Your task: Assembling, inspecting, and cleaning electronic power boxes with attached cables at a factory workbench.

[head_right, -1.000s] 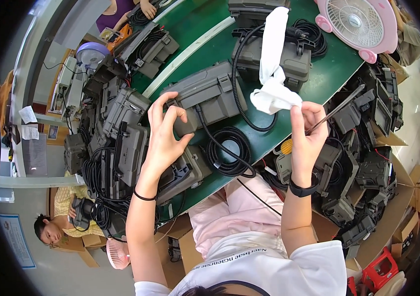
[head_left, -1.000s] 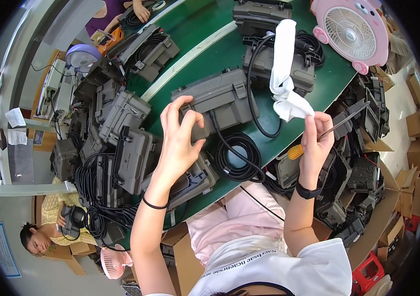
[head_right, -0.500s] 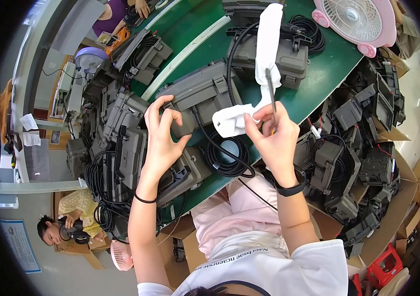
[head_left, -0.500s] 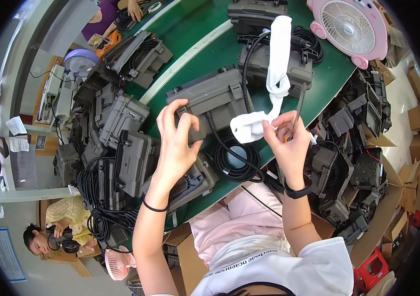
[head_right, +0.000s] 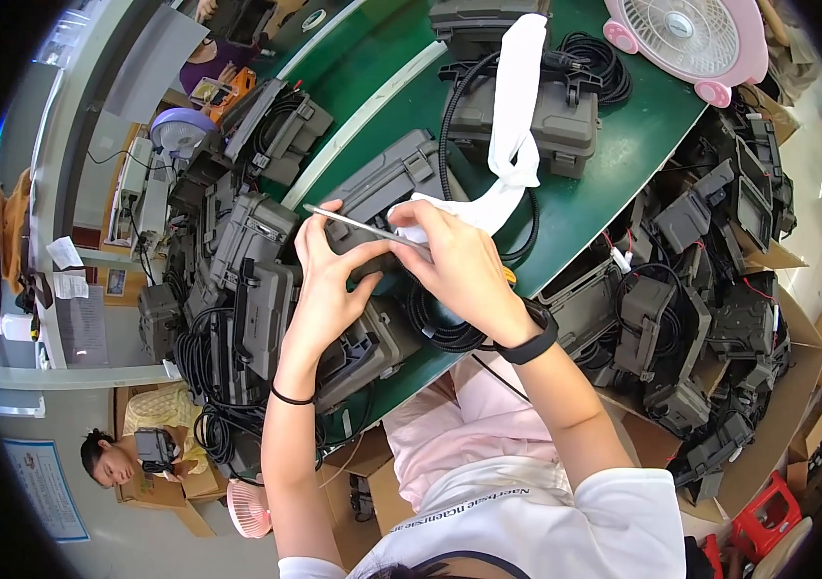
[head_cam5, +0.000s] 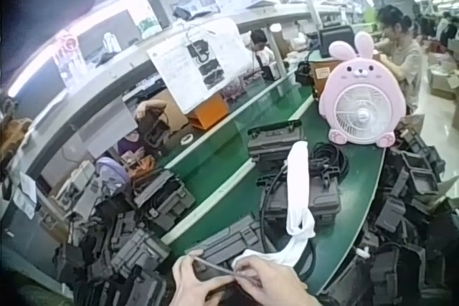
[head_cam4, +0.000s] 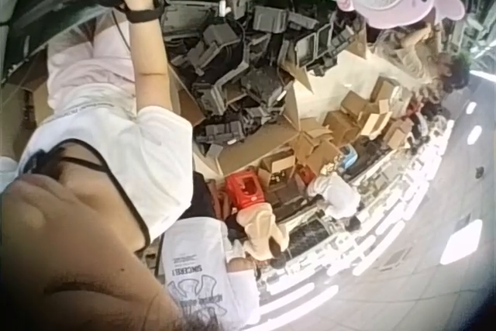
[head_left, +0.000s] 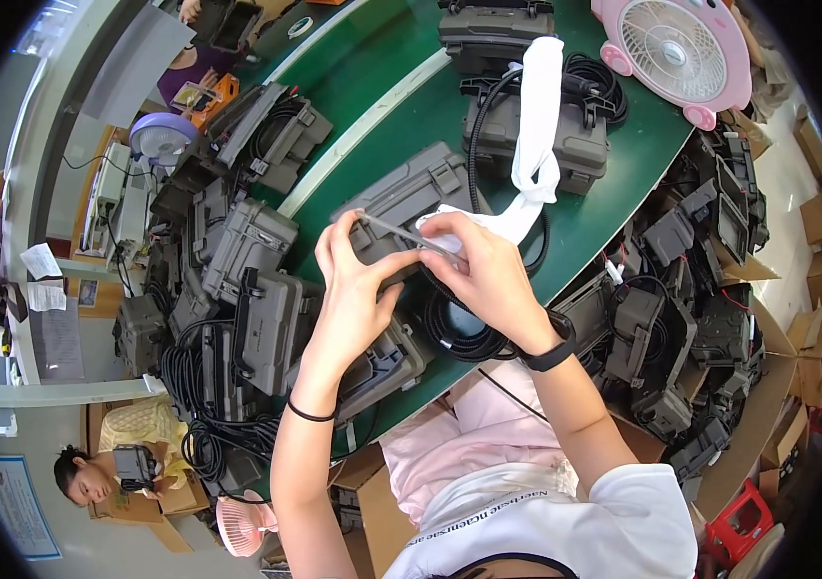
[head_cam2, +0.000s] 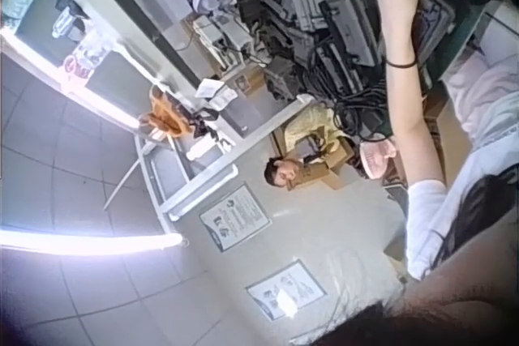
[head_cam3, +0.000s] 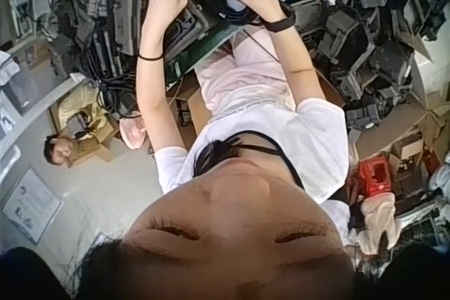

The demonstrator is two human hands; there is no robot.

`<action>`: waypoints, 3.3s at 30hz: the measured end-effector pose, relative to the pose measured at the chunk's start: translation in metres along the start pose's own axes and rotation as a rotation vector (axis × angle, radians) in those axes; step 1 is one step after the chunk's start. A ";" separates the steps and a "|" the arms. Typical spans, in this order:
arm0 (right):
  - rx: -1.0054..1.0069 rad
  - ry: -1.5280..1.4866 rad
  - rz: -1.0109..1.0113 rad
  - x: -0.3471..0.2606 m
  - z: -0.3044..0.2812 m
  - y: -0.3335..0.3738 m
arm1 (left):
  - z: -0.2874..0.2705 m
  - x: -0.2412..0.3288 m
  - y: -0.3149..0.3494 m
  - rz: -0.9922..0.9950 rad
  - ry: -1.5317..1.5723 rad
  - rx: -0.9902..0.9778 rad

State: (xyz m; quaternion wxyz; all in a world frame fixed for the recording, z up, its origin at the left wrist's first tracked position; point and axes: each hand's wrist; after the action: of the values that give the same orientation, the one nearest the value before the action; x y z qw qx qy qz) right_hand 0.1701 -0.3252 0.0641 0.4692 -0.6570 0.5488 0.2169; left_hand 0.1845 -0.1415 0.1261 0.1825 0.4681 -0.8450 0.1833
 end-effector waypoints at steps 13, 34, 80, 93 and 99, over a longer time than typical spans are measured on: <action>0.042 0.714 0.036 -0.023 -0.073 0.056 | 0.000 -0.003 0.002 -0.049 0.037 0.017; -0.047 0.772 -0.072 -0.014 -0.040 0.032 | 0.002 -0.006 0.001 -0.016 0.088 0.095; -0.048 0.697 0.003 -0.018 -0.048 0.042 | 0.002 -0.003 -0.002 0.018 0.082 0.118; -0.034 0.707 0.004 -0.014 -0.040 0.048 | 0.002 -0.003 -0.001 0.007 0.068 0.129; -0.010 0.684 0.011 -0.012 -0.035 0.053 | 0.002 -0.003 -0.002 0.007 0.077 0.128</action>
State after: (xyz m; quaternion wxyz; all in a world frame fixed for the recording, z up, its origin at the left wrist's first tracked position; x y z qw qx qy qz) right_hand 0.1090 -0.3469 0.0698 0.2536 -0.6910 0.6768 -0.0109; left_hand 0.1871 -0.1411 0.1231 0.1839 0.4686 -0.8254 0.2556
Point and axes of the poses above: each hand's wrist, its own y-axis away from the middle knuckle, its own z-axis out of the palm, x = y × z, and after that the axes turned 12 degrees about y, right-handed
